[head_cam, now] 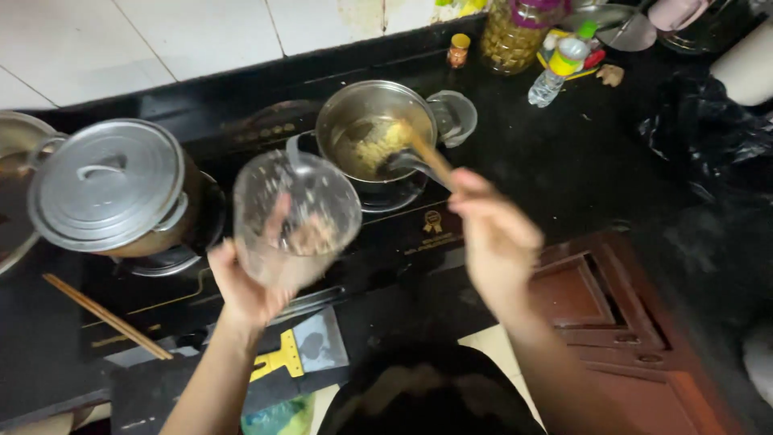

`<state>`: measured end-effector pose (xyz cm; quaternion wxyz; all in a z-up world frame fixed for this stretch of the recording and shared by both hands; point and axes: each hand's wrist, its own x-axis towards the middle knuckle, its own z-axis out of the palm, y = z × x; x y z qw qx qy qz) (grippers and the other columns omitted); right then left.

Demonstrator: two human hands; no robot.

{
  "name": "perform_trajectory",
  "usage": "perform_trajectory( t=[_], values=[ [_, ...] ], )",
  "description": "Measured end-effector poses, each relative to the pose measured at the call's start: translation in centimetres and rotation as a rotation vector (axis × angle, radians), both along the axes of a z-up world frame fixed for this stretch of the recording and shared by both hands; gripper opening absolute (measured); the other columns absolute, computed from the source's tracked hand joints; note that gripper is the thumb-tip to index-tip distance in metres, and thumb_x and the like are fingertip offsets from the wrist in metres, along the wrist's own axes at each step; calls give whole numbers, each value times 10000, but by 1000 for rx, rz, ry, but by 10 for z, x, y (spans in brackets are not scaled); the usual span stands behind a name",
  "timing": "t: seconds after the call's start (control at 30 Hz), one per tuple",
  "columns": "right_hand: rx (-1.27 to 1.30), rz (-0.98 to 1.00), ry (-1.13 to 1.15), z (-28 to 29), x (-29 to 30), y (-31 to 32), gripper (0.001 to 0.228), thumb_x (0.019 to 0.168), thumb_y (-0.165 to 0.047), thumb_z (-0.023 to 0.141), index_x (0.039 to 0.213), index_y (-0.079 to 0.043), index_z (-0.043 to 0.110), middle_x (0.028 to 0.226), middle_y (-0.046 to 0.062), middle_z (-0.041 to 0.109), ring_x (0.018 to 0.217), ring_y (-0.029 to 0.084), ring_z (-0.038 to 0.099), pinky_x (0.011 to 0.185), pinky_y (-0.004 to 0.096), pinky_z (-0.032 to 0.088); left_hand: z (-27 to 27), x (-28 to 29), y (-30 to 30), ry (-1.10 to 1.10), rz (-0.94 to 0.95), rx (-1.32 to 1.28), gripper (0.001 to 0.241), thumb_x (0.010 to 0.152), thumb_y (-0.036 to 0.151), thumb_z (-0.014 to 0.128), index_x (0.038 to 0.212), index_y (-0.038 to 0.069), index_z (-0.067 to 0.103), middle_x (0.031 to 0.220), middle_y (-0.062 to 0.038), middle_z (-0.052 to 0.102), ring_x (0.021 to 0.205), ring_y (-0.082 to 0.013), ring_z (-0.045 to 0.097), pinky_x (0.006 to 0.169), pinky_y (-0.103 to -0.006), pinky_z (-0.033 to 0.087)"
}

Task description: Pouring oil into a pot on a gas stove and sautéing minced garlic using a ladle and chopsticks.

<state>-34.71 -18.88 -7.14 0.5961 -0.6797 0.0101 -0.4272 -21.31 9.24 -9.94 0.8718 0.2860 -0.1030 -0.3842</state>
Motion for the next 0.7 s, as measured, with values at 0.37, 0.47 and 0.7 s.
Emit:
perform_trajectory(
  t=[0.37,0.47,0.7],
  values=[
    [194,-230,-171,42,-91,-132,178,1135,-21,469,1280,-40,571,1203,229,703,1158,311,720,1095,415,596,-131,-127,-91,231,-503,-79,1028,851,740,579,1591,71,334,1594,-194,434,1468,-359,426,1220,-565,310],
    [-56,-275,17,33,-111,-158,166,1165,10,457,1265,-34,583,1179,172,694,1024,193,679,993,310,561,-143,-143,-138,140,-606,-111,938,906,645,610,1594,69,337,1607,-175,420,1494,-333,405,1263,-536,265],
    [-340,-404,459,14,-146,-205,209,1106,0,485,1243,1,643,831,-25,521,757,50,468,702,185,381,-231,-187,-295,227,-496,-86,796,936,469,655,1534,25,372,1534,-153,480,1454,-307,441,1265,-482,245]
  ],
)
